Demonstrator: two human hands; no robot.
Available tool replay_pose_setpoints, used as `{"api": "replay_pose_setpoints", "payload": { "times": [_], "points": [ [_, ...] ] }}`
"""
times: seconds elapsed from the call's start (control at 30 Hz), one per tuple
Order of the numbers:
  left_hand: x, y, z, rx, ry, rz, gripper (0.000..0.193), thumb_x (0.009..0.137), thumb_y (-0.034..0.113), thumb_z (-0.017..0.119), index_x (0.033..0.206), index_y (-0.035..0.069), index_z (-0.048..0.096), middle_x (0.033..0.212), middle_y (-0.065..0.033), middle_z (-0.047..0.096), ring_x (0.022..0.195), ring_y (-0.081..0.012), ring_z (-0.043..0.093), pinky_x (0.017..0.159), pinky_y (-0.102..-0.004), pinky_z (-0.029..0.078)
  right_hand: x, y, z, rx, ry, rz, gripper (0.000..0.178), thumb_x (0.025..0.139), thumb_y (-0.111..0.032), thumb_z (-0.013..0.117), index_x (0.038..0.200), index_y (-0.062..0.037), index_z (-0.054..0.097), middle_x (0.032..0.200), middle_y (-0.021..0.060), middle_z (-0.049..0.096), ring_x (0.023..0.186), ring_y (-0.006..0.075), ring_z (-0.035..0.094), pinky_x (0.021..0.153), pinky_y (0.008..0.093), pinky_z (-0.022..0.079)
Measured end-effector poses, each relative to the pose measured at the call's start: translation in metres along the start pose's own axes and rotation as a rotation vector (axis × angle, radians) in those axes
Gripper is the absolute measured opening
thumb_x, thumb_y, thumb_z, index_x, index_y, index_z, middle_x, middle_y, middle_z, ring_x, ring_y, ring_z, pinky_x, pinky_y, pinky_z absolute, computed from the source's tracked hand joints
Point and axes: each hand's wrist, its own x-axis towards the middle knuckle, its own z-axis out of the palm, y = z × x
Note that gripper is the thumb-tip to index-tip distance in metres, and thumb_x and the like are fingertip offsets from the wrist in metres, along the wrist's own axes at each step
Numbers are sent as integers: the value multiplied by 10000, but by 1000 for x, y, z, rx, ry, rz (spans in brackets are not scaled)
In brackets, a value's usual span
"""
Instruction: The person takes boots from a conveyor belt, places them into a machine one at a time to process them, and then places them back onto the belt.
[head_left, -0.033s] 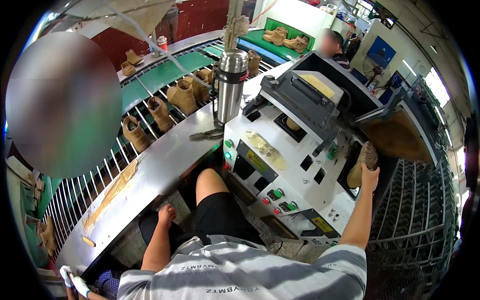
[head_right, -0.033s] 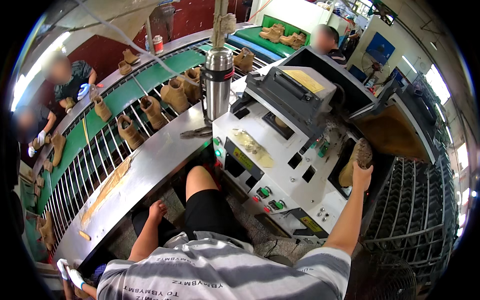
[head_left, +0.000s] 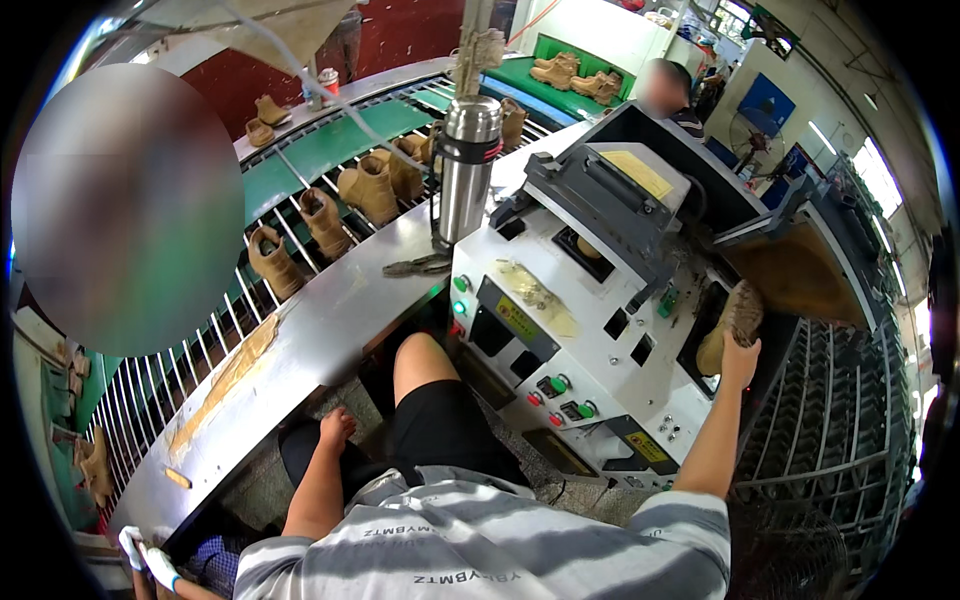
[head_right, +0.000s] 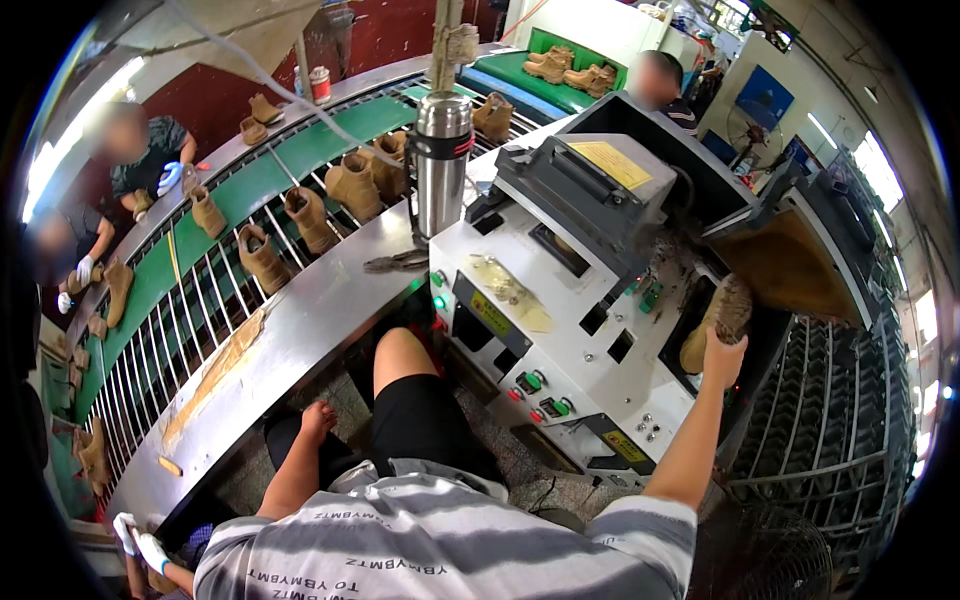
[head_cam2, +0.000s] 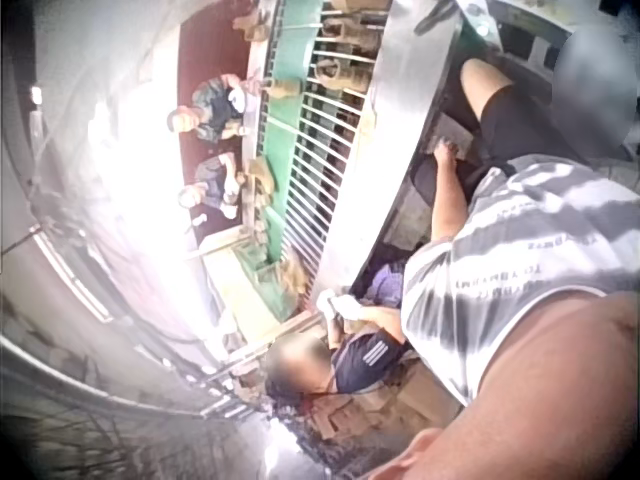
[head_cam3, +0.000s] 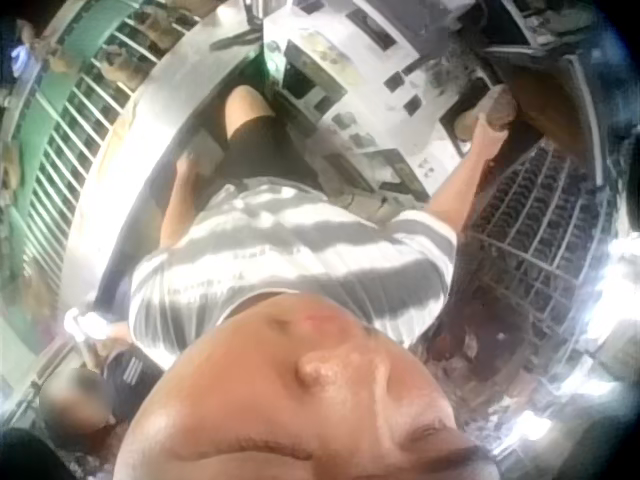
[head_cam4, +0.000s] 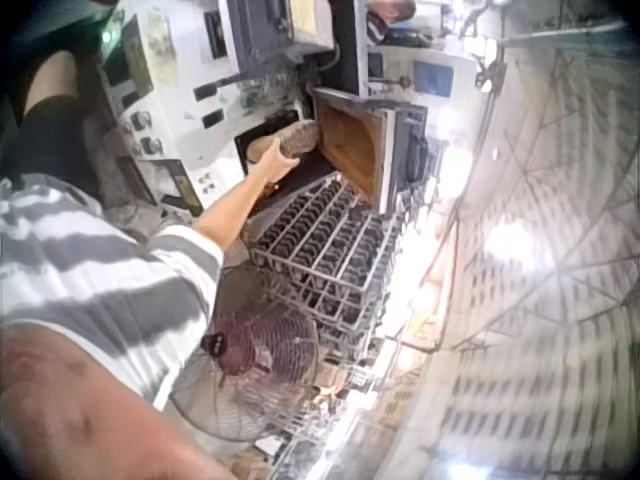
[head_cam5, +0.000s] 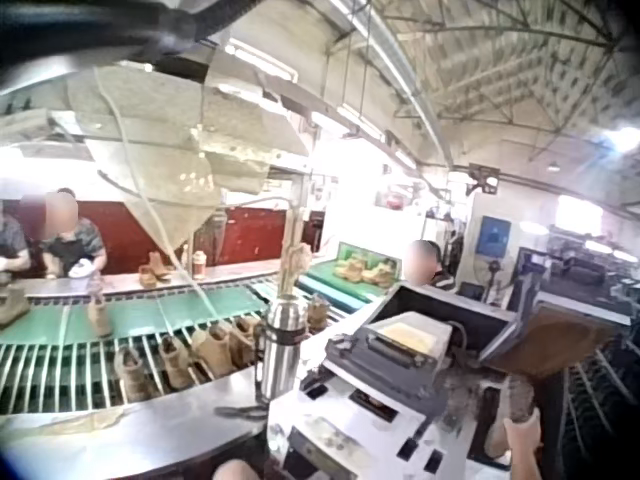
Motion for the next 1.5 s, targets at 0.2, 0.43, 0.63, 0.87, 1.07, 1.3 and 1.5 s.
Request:
{"api": "replay_pose_setpoints", "payload": {
  "times": [0.2, 0.43, 0.63, 0.87, 1.07, 1.3, 1.5],
  "points": [
    [-28, 2, 35, -32, -130, 39, 118, 907, 150, 538, 964, 53, 572, 609, 23, 445, 478, -95, 412, 446, -241, 330, -88, 99, 28, 122, 458, -313, 900, 660, -343, 802, 1358, 51, 394, 1281, 260, 520, 1167, 407, 516, 1003, 475, 417],
    [-84, 29, 87, 192, -447, 112, 264, 942, 247, 578, 1113, 57, 648, 963, -55, 654, 847, -143, 609, 772, -286, 501, -165, 40, 23, 542, 277, -371, 705, 695, -238, 855, 1182, 132, 503, 1259, 242, 557, 1082, 346, 580, 935, 437, 475],
    [-176, 112, 140, 8, -999, 289, 599, 912, 295, 622, 1423, 77, 398, 1278, -70, 559, 1152, -177, 545, 969, -337, 440, -314, -50, 81, 1134, -618, -438, 599, 785, -329, 774, 1176, 78, 573, 1230, 125, 587, 1081, 240, 576, 939, 367, 462],
    [-176, 181, 30, -1035, -811, 145, 848, 713, 366, 729, 1404, 27, 373, 1358, -195, 498, 1203, -368, 527, 1027, -514, 433, -474, -230, 18, 748, -1487, -1231, 470, 778, -254, 774, 1129, 18, 622, 1084, 117, 634, 991, 213, 612, 864, 309, 477],
    [-74, 241, -120, -885, -158, 670, 619, 834, 268, 604, 1342, -27, 407, 1337, -196, 509, 1218, -353, 512, 1054, -475, 410, -512, -244, 76, 757, -1516, -1280, 288, 755, -115, 739, 1008, -1, 662, 899, 115, 633, 865, 235, 614, 782, 323, 505],
    [29, 346, -143, -206, 496, 879, 468, 745, 112, 736, 1159, -6, 551, 1081, -100, 645, 977, -204, 623, 851, -333, 492, -548, -242, 152, 595, -1662, -1006, 194, 802, -81, 712, 979, -8, 676, 833, 51, 668, 742, 121, 629, 710, 243, 513],
    [76, 322, -109, 201, 618, 1060, 705, 715, 130, 797, 1302, -10, 433, 1211, -137, 579, 1141, -238, 560, 971, -348, 437, -601, -301, 255, 399, -1388, -1165, 208, 818, -248, 678, 905, -59, 675, 747, 97, 676, 704, 258, 653, 657, 359, 514]
  ]
}}
